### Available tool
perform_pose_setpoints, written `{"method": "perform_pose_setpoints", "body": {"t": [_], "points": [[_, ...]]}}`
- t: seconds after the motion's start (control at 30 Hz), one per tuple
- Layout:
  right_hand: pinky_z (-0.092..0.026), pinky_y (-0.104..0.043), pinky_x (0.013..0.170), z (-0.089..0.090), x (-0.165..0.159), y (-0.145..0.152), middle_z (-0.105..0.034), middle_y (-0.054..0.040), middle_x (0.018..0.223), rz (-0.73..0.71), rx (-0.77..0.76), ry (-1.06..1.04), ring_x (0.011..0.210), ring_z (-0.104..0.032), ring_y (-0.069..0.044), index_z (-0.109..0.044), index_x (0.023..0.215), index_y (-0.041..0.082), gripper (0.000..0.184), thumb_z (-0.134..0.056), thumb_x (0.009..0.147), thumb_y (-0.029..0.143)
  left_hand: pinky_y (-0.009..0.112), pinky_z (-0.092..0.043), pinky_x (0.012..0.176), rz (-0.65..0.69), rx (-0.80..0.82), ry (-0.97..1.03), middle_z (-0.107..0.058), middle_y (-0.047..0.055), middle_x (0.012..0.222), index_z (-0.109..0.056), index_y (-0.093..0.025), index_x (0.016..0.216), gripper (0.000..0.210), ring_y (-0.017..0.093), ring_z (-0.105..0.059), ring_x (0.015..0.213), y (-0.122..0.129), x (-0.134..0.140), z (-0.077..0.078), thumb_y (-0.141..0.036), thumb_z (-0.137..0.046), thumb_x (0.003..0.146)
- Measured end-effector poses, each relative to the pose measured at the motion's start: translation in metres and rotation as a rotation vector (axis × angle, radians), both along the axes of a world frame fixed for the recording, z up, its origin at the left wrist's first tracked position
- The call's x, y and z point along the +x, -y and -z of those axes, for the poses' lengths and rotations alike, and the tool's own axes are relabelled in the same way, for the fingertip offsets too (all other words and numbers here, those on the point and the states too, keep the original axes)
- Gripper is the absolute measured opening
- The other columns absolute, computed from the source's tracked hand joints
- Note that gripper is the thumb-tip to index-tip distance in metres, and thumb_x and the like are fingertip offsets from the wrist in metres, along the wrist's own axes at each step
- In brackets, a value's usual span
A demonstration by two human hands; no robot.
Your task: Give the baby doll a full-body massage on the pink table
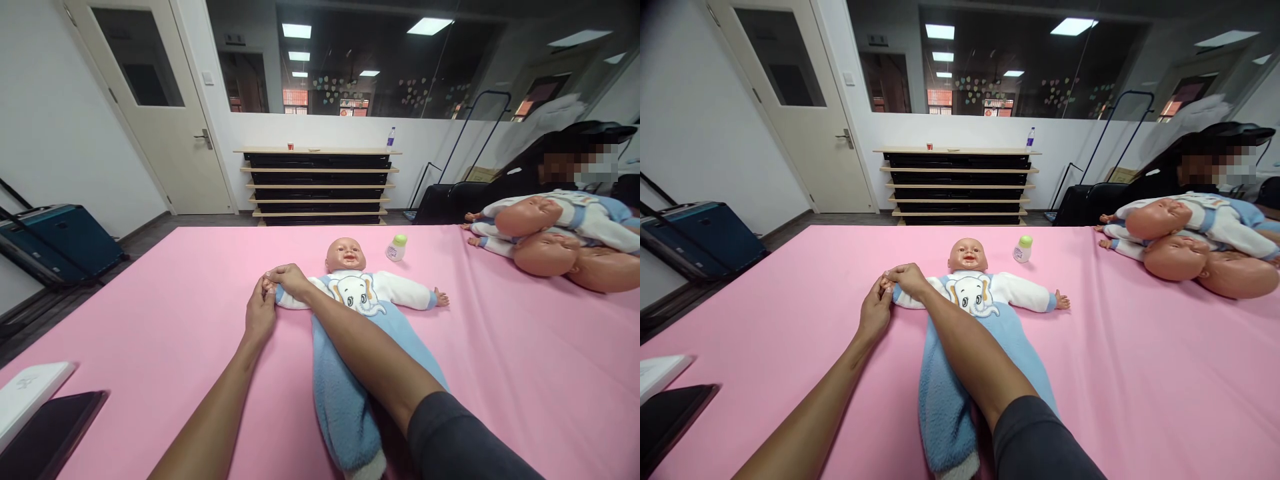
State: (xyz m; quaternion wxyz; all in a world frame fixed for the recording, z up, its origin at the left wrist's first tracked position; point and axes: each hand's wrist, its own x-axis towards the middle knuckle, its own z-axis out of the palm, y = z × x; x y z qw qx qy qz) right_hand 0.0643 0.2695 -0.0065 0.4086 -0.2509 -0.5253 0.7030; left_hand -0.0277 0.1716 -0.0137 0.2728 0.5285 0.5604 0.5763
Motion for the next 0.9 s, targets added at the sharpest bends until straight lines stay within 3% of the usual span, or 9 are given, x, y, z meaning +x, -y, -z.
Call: {"method": "perform_pose_setpoints", "body": {"t": [0.2, 0.37, 0.53, 0.73, 0.9], "points": [[-0.047, -0.028, 0.072, 0.0007, 0.0006, 0.0006, -0.071, -0.0068, 0.074, 0.007, 0.064, 0.010, 0.068, -0.062, -0.013, -0.070, 0.076, 0.009, 0.037, -0.075, 0.069, 0.045, 0.038, -0.036, 0.111, 0.005, -0.004, 0.018, -0.054, 0.008, 0.137, -0.045, -0.024, 0.139, 0.048, 0.021, -0.050, 0.127, -0.0007, -0.0008, 0.0011, -0.035, -0.050, 0.092], [-0.048, -0.031, 0.081, -0.0049, 0.0053, 0.0042, -0.073, -0.0075, 0.083, -0.105, 0.006, -0.007, 0.077, -0.065, -0.016, -0.072, 0.088, 0.010, 0.035, -0.081, 0.060, 0.030, 0.038, -0.039, 0.108, 0.018, 0.030, 0.018, -0.058, 0.006, 0.131, -0.051, -0.025, 0.133, 0.041, 0.020, -0.053, 0.122, -0.0023, -0.0022, 0.0032, -0.032, -0.048, 0.093], [-0.049, -0.032, 0.077, -0.0005, 0.0003, 0.0012, -0.071, -0.0073, 0.075, -0.011, -0.005, 0.002, 0.070, -0.064, -0.015, -0.071, 0.078, 0.009, 0.030, -0.079, 0.061, 0.033, 0.039, -0.038, 0.109, 0.028, 0.008, 0.043, -0.057, 0.007, 0.133, -0.049, -0.024, 0.135, 0.044, 0.021, -0.052, 0.124, -0.0033, -0.0024, 0.0042, -0.034, -0.050, 0.092], [-0.048, -0.029, 0.074, 0.0018, -0.0006, 0.0001, -0.070, -0.0068, 0.072, 0.001, 0.049, 0.013, 0.069, -0.062, -0.014, -0.070, 0.074, 0.010, 0.034, -0.073, 0.070, 0.044, 0.040, -0.035, 0.112, 0.007, 0.006, 0.019, -0.053, 0.008, 0.138, -0.047, -0.025, 0.137, 0.047, 0.022, -0.049, 0.129, -0.0018, -0.0021, 0.0029, -0.036, -0.050, 0.092], [-0.047, -0.029, 0.078, -0.0047, 0.0049, 0.0046, -0.071, -0.0059, 0.080, -0.084, 0.064, 0.057, 0.076, -0.063, -0.015, -0.071, 0.087, 0.010, 0.037, -0.083, 0.060, 0.032, 0.040, -0.037, 0.110, -0.011, -0.038, 0.004, -0.054, 0.010, 0.138, -0.042, -0.023, 0.141, 0.051, 0.023, -0.049, 0.129, -0.0007, -0.0035, 0.0025, -0.041, -0.047, 0.094]]}}
